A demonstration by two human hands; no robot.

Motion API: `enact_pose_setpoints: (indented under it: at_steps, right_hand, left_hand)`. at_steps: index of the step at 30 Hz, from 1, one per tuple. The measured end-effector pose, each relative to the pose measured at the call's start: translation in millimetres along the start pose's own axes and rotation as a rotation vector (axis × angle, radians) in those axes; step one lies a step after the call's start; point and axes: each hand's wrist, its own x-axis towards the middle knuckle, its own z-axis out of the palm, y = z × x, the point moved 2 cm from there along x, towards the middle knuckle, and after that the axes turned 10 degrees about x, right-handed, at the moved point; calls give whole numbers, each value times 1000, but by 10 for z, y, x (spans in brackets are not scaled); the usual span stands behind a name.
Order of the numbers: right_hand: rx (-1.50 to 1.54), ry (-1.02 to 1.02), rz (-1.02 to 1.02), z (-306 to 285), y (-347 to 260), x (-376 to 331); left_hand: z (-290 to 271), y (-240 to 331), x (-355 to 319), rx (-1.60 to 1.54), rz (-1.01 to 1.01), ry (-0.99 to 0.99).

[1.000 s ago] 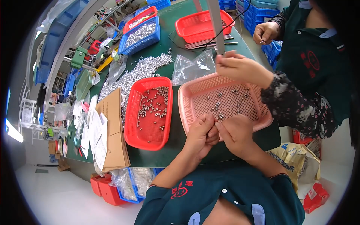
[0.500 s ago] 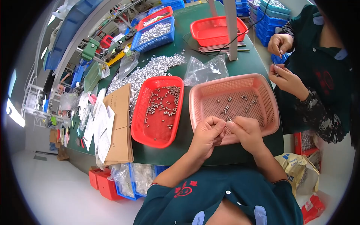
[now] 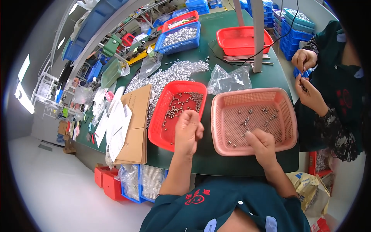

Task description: Sorting and inspecting small metal components into different bins on a workbench.

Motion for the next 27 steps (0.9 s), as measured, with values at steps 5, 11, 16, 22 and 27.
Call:
enact_pose_setpoints:
  at_steps: [5, 11, 16, 22, 27]
  right_hand:
    - [-33, -1, -25, 27, -72, 24]
    - [4, 33, 13, -30, -57, 12]
    - [10, 1, 40, -15, -86, 23]
    - [27, -36, 68, -24, -98, 28]
    - [-141, -44, -31, -41, -82, 46]
  left_hand:
    - [312, -197, -78, -346, -378, -409]
    - [549, -272, -159, -329, -479, -603]
    - [620, -356, -214, -417, -482, -638]
    - [661, -398, -245, -382, -515, -653]
    - [678, -408, -234, -260, -467, -615]
